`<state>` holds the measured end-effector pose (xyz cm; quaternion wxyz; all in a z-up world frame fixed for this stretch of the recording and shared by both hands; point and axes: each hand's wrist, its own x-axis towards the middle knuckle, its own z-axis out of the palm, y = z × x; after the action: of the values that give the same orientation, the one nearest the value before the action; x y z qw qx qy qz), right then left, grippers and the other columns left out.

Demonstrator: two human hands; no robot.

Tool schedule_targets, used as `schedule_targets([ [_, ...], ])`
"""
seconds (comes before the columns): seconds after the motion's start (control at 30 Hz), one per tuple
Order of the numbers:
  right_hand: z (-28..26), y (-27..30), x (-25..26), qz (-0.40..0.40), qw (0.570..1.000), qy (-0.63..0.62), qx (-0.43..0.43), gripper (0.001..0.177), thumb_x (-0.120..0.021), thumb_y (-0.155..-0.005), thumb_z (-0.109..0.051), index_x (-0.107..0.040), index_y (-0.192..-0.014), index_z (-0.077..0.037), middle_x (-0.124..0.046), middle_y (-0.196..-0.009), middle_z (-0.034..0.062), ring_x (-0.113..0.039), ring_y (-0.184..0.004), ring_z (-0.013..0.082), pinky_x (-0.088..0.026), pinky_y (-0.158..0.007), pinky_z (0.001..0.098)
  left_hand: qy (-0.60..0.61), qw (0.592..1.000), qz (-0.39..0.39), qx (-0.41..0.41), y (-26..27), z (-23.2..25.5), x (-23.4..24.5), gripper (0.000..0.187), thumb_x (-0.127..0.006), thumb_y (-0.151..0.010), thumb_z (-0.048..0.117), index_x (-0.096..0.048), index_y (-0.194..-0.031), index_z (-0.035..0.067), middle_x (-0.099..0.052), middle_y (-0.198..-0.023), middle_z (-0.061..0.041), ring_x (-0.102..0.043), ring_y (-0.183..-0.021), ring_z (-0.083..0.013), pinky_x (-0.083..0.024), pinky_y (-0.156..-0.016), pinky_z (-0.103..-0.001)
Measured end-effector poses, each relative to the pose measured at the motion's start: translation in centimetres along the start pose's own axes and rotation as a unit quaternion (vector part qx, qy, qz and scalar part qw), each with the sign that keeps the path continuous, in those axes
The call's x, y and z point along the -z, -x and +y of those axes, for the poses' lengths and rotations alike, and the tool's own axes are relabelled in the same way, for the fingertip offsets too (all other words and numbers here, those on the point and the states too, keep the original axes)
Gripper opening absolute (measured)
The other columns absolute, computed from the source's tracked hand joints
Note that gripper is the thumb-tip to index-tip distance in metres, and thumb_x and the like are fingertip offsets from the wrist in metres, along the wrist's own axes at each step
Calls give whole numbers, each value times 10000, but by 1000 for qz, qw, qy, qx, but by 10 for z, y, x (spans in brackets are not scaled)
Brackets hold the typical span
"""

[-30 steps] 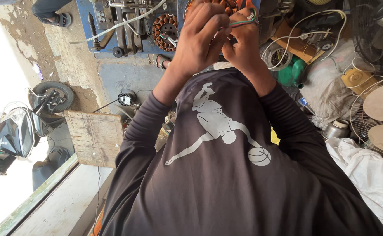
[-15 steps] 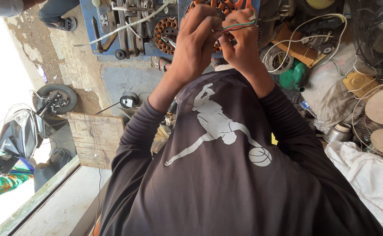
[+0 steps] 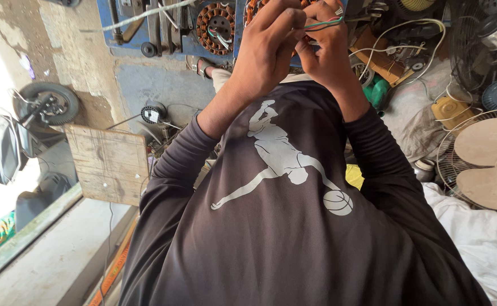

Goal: The person works on a motor stator, stripping and twisting colored wires by hand and with pliers. They repeatedly adjust wire ends and connections on the copper-wound stator in a cluttered workshop.

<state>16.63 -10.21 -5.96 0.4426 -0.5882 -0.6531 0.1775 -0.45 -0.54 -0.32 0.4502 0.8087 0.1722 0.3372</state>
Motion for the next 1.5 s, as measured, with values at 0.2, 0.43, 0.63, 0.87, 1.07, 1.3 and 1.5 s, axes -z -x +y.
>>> schedule_targets([
  [0.2,-2,1,4,-22,996,-54,-65,245,-813,-1027,-206,-708,-966,7,-612,-1083,88,-569,-1021,243,-446,-905,388,-7,996,85,-40,26,-30,-10,224,-719,-990,-28,-610,-1175,35,-600,-1213,-128,-644,-1073,-326,-552,-895,-381],
  [0.43,0,-1,7,-42,994,-98,-36,175,-816,-974,-68,-690,-994,52,-597,-1181,115,-568,-1078,218,-457,-877,326,-200,972,103,-67,41,-38,-28,293,-777,-869,47,-717,-1155,70,-567,-1288,-117,-600,-1170,-342,-485,-995,-421],
  [0.63,5,2,6,-38,997,-67,-25,181,-911,-919,-52,-775,-1030,-11,-631,-1114,87,-610,-1054,221,-452,-897,354,-192,979,59,-22,39,-42,-20,239,-773,-872,50,-698,-1099,57,-619,-1257,-68,-653,-1116,-268,-515,-951,-396],
  [0.87,6,1,1,-14,1000,4,17,217,-966,-890,-110,-767,-945,-45,-619,-1016,59,-602,-947,203,-434,-841,368,-218,972,26,-79,38,-50,-6,261,-748,-867,66,-695,-1118,16,-604,-1254,-99,-643,-1090,-297,-523,-931,-418],
  [1.07,6,0,0,-32,999,-8,16,125,-900,-925,-49,-792,-986,-41,-634,-1015,48,-610,-935,193,-454,-815,334,-233,966,20,-111,41,-57,-3,290,-741,-852,13,-704,-1140,-4,-599,-1250,-96,-648,-1081,-286,-525,-904,-414],
  [1.3,2,-5,15,-36,998,-51,30,165,-818,-945,27,-749,-1095,11,-651,-1084,93,-640,-1026,250,-499,-895,369,-195,974,66,-99,39,-58,-7,250,-757,-850,-55,-694,-1086,1,-611,-1116,-100,-662,-993,-290,-528,-842,-401],
  [1.5,2,-4,22,-60,998,-17,-5,117,-779,-979,32,-751,-1078,-23,-642,-1146,108,-598,-1159,278,-465,-1017,410,-169,978,97,-69,39,-57,-6,258,-751,-852,-59,-731,-1103,-6,-634,-1083,-105,-652,-916,-282,-535,-809,-382],
])
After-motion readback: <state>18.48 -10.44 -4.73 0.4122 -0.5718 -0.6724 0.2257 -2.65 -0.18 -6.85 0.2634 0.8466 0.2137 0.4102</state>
